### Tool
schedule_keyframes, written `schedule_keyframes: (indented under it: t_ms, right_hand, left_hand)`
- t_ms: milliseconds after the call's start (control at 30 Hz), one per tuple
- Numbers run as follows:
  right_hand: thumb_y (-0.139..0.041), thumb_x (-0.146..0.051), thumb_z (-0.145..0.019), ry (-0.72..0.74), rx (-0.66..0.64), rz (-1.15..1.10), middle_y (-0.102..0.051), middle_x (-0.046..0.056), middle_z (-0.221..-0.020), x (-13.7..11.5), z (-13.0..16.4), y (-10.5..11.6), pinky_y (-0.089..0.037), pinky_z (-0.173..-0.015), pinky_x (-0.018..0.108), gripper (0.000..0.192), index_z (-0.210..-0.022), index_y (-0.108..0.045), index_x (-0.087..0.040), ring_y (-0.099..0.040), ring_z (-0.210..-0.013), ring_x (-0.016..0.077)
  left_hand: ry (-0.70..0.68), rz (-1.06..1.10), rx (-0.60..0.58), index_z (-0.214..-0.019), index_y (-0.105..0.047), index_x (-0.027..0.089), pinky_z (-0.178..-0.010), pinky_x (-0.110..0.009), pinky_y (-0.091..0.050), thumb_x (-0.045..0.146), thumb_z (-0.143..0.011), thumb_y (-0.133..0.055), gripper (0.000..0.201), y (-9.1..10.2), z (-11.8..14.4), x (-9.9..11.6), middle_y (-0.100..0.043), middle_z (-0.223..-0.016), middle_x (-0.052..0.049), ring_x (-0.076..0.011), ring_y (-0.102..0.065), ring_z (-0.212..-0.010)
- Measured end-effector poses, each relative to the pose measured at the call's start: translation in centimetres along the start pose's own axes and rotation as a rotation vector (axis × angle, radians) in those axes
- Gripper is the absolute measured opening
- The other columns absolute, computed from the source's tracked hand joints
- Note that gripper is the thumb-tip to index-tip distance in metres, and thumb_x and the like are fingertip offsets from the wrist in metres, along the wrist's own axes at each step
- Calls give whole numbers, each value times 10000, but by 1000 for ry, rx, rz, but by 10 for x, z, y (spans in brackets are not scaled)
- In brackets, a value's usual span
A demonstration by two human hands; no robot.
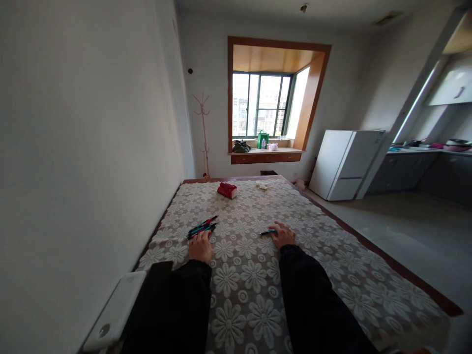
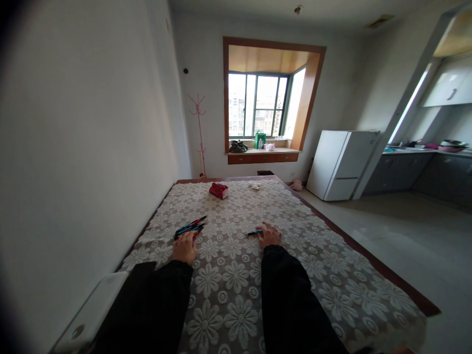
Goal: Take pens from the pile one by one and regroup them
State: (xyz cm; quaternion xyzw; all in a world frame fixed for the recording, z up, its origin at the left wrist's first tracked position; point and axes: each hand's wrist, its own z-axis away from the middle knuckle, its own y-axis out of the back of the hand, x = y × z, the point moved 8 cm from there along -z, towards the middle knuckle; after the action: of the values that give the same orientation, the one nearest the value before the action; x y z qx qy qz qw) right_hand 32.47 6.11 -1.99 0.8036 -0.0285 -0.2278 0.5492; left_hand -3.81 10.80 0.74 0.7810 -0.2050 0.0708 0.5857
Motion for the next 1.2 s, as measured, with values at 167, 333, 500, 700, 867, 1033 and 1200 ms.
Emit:
schedule_keyframes:
  t_ms: [167,333,500,700,867,1033,1200]
  right_hand:
    - [-570,-235,-787,-76,94,30,-485,47,-1313,9,-2,19,-326,-906,409,274,-1025,-689,-302,-438,-1153,277]
    - [-529,-231,-826,17,39,26,-606,57,-1037,-7,0,15,-354,-828,311,275,-1054,-677,-273,-520,-990,214]
    - [-558,-334,-831,9,-22,84,-599,72,-1074,-11,5,6,-350,-843,351,326,-1141,-645,-283,-507,-1033,254]
    - [-557,-271,-826,79,16,-39,-633,46,-961,-32,9,27,-361,-853,351,391,-1216,-573,-271,-548,-961,222]
    - [-484,-348,-891,500,-69,-435,-630,36,-805,-122,44,28,-425,-754,278,233,-974,-647,-205,-573,-763,161]
    - [-654,-331,-772,636,-246,-571,-677,-7,-903,-171,79,-2,-435,-714,260,426,-1172,-527,-257,-585,-728,145]
    - [-583,-209,-774,599,-194,-462,-662,-27,-770,-162,85,-2,-407,-712,268,300,-1071,-554,-237,-558,-649,136]
  left_hand:
    - [-86,159,-67,-1082,-589,189,-912,-297,-405,42,-798,-470,341,-10,-7,1,-650,-1080,-77,-194,-580,-1011]
    - [-122,376,-31,-1032,-594,193,-889,-296,-443,32,-804,-450,314,-14,-8,5,-685,-991,-54,-176,-609,-974]
    - [-145,493,-36,-1014,-595,198,-837,-293,-481,115,-803,-497,247,-5,-4,16,-686,-1003,-44,-162,-633,-907]
    - [-166,708,-133,-1112,-584,203,-727,-263,-506,208,-785,-540,329,-10,2,29,-686,-987,-44,-137,-637,-778]
    - [-76,1130,-323,-1092,-586,160,-668,-265,-525,289,-682,-692,443,-31,6,38,-664,-974,-70,-146,-649,-724]
    - [-135,1225,-411,-918,-623,148,-715,-276,-524,353,-655,-757,359,-29,11,51,-667,-919,-59,-180,-661,-792]
    - [-126,1263,-529,-908,-632,140,-724,-289,-528,370,-681,-750,344,-32,18,55,-670,-914,-65,-193,-662,-815]
